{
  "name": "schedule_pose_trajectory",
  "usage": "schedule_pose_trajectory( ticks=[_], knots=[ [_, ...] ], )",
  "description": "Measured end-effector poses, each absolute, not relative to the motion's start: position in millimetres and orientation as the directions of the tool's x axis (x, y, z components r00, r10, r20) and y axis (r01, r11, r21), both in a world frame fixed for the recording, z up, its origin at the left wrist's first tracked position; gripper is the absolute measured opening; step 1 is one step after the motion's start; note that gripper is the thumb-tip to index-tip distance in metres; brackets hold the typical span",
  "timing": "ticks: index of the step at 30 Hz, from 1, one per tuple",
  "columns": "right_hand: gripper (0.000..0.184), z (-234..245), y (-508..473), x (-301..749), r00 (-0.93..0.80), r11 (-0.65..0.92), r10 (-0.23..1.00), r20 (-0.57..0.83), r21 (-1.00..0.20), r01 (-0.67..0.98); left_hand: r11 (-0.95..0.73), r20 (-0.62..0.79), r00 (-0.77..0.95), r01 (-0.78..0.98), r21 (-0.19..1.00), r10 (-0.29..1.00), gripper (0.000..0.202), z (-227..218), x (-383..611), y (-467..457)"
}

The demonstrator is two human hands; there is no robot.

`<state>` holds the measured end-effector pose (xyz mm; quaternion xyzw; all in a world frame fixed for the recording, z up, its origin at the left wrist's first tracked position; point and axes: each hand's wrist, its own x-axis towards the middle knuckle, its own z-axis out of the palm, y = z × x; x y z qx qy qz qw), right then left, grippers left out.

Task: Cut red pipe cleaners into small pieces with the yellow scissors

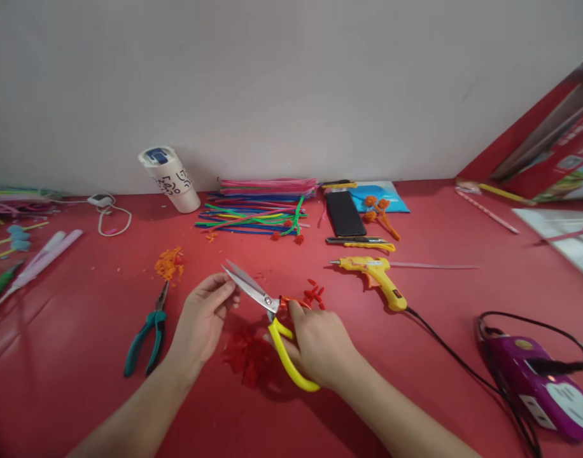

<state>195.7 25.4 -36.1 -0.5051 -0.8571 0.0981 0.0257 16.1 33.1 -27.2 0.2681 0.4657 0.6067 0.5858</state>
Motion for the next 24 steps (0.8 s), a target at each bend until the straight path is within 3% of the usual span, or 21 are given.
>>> schedule_pose_trajectory(
  ticks=[9,24],
  knots=[
    [0.032,-35.5,25.0,198.5,-0.522,0.520,0.852,0.029,-0.156,0.840,0.064,-0.174,-0.182,-0.491,0.869,0.968,0.006,-27.1,11.7,34.3],
    [0.028,-40.3,26.0,200.3,-0.554,0.556,0.831,0.050,-0.109,0.824,0.039,-0.147,-0.169,-0.519,0.854,0.975,0.004,-26.1,11.9,34.4]
  ],
)
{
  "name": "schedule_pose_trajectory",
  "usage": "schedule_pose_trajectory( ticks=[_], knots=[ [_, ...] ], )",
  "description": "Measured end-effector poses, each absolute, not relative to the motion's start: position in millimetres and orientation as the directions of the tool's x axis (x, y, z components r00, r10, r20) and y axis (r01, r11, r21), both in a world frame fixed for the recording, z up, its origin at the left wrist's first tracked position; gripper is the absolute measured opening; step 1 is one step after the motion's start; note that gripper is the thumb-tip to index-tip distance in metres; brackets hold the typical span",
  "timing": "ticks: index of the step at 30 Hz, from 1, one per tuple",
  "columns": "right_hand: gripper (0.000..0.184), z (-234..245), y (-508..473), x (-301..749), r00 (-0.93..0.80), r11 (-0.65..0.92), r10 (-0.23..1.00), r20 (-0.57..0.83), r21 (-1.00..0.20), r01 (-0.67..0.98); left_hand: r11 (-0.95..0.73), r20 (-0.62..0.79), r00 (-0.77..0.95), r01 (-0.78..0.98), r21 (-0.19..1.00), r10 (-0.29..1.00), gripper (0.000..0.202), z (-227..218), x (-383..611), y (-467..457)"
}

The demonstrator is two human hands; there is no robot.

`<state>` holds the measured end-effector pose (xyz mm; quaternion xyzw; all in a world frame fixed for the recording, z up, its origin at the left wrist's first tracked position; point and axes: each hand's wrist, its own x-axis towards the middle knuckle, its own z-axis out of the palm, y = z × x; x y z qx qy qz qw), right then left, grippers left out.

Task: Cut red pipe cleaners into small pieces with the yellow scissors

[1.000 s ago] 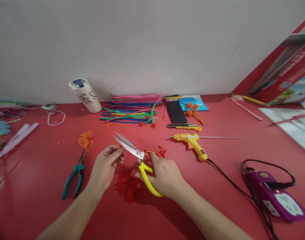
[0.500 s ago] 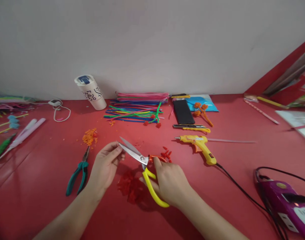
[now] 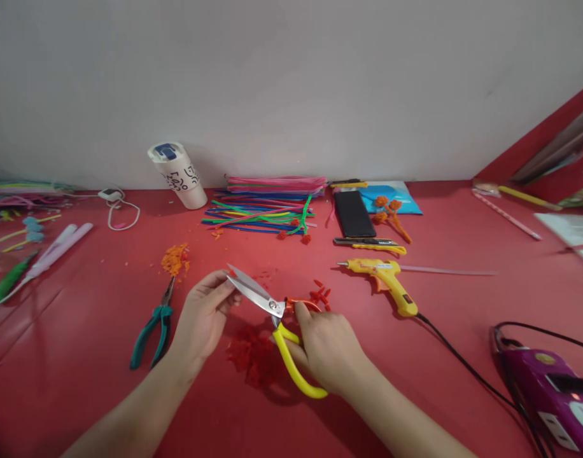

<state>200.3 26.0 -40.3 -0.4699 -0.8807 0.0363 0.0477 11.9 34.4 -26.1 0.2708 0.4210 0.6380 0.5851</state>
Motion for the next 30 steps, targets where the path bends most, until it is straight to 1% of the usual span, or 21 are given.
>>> schedule_pose_trajectory(
  ticks=[17,30],
  knots=[
    [0.023,-41.8,26.5,200.7,-0.564,0.563,0.825,0.032,-0.116,0.818,0.042,-0.154,-0.172,-0.524,0.851,0.973,0.004,-25.6,12.1,34.1],
    [0.028,-40.3,26.2,200.2,-0.557,0.555,0.830,0.019,-0.117,0.823,0.061,-0.180,-0.180,-0.523,0.850,0.967,0.005,-24.9,12.3,34.4]
  ],
)
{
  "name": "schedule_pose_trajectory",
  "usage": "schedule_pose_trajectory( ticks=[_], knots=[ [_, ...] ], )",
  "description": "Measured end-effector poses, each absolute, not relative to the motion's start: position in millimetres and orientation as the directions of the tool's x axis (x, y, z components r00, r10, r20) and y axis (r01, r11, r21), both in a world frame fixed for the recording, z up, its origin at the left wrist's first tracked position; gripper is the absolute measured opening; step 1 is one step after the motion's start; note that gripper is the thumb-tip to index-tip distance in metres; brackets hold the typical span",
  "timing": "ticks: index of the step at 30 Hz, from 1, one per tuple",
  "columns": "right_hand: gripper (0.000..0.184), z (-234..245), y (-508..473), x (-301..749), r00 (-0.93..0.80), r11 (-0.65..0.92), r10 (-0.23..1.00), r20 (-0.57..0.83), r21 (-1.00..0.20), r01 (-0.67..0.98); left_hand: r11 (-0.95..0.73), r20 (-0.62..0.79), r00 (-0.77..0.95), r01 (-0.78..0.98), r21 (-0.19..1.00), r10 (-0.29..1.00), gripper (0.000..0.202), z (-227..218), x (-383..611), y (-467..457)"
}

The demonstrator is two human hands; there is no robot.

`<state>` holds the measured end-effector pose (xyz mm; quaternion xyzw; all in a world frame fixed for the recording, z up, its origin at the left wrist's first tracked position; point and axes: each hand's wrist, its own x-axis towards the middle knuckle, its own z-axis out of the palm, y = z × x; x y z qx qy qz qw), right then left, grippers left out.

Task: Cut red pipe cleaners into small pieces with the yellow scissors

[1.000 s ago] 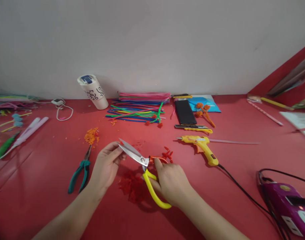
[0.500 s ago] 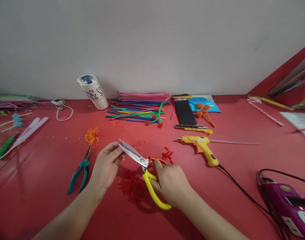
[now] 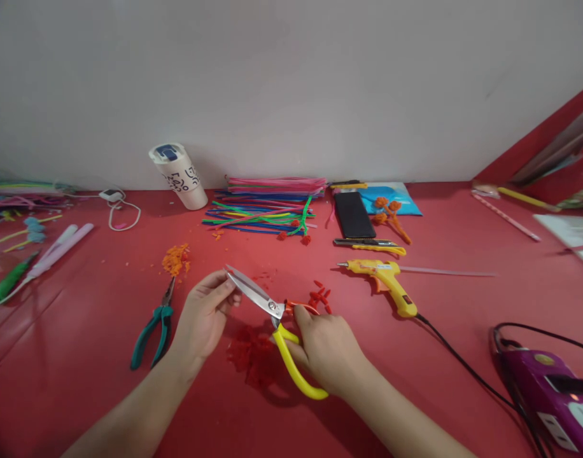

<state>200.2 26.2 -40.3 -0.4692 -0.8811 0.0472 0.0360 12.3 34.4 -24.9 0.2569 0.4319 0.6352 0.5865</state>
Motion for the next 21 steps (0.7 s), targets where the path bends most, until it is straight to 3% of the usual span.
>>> schedule_pose_trajectory(
  ticks=[8,12,14,16,19,21],
  knots=[
    [0.033,-40,29,201,-0.534,0.535,0.845,0.033,-0.072,0.842,0.069,-0.193,-0.181,-0.532,0.844,0.964,0.006,-26,11,35],
    [0.032,-40,30,202,-0.508,0.506,0.861,0.016,-0.129,0.853,0.048,-0.173,-0.182,-0.543,0.839,0.968,0.004,-27,10,36],
    [0.030,-38,31,200,-0.468,0.453,0.884,-0.001,-0.250,0.856,0.064,-0.181,-0.168,-0.538,0.841,0.969,0.004,-27,11,36],
    [0.029,-34,31,196,-0.410,0.353,0.912,-0.023,-0.463,0.813,0.128,-0.212,-0.105,-0.524,0.842,0.972,0.005,-27,13,34],
    [0.028,-27,32,188,-0.337,0.134,0.938,-0.085,-0.806,0.577,0.258,-0.256,0.073,-0.493,0.831,0.964,0.007,-25,18,29],
    [0.025,-25,33,183,-0.288,-0.045,0.943,-0.165,-0.923,0.382,0.342,-0.279,0.202,-0.472,0.813,0.939,0.009,-25,22,25]
  ],
)
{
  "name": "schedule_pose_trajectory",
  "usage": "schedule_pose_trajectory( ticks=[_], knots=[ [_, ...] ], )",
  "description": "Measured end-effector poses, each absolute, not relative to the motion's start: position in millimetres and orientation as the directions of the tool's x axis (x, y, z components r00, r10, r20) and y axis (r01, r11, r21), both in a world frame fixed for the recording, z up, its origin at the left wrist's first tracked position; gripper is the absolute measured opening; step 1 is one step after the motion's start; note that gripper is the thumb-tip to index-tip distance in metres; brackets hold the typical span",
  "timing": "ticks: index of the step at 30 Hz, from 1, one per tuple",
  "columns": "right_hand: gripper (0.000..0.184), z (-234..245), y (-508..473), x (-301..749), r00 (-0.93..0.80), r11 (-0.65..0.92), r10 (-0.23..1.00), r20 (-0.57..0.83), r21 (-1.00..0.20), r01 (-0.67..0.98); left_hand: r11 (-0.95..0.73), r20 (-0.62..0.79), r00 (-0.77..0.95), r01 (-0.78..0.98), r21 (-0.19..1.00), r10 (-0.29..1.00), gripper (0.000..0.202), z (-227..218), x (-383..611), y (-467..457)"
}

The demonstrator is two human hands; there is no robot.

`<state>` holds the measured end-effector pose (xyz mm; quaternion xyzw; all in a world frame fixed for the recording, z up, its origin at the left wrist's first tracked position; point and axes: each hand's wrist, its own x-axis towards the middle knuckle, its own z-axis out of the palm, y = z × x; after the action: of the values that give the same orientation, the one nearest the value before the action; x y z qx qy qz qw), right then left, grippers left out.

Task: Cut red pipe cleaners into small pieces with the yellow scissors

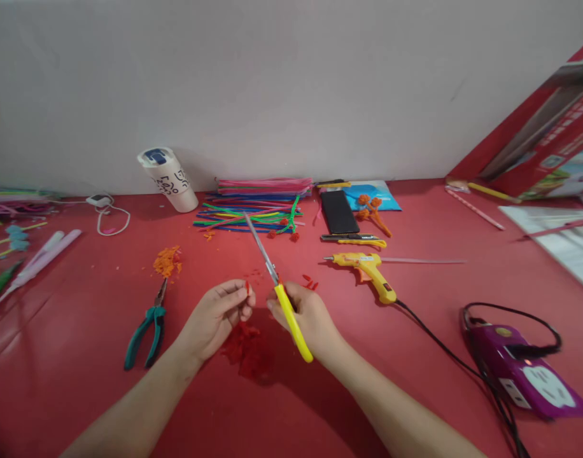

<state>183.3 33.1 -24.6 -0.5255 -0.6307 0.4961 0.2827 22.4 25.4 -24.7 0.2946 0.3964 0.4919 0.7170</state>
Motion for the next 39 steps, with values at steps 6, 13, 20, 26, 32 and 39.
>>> schedule_pose_trajectory(
  ticks=[6,13,20,26,32,39],
  knots=[
    [0.026,-32,36,181,-0.389,-0.197,0.902,-0.190,-0.980,0.020,0.510,-0.355,0.413,-0.364,0.779,0.838,0.012,-24,29,19],
    [0.015,-27,33,181,-0.381,-0.231,0.895,-0.230,-0.972,0.046,0.517,-0.374,0.413,-0.323,0.792,0.831,0.010,-27,31,17],
    [0.016,-26,32,181,-0.350,-0.233,0.903,-0.250,-0.968,0.091,0.540,-0.406,0.402,-0.319,0.779,0.821,0.012,-28,30,18],
    [0.014,-29,31,181,-0.319,-0.195,0.913,-0.255,-0.959,0.207,0.426,-0.360,0.290,-0.215,0.879,0.887,0.013,-27,32,19],
    [0.010,-23,30,179,-0.301,-0.156,0.923,-0.240,-0.948,0.276,0.272,-0.266,0.129,-0.036,0.962,0.955,0.007,-25,37,18],
    [0.028,-22,31,195,-0.323,0.202,0.946,-0.021,-0.740,0.641,0.253,-0.283,-0.056,-0.310,0.917,0.957,0.009,-25,25,26]
  ],
)
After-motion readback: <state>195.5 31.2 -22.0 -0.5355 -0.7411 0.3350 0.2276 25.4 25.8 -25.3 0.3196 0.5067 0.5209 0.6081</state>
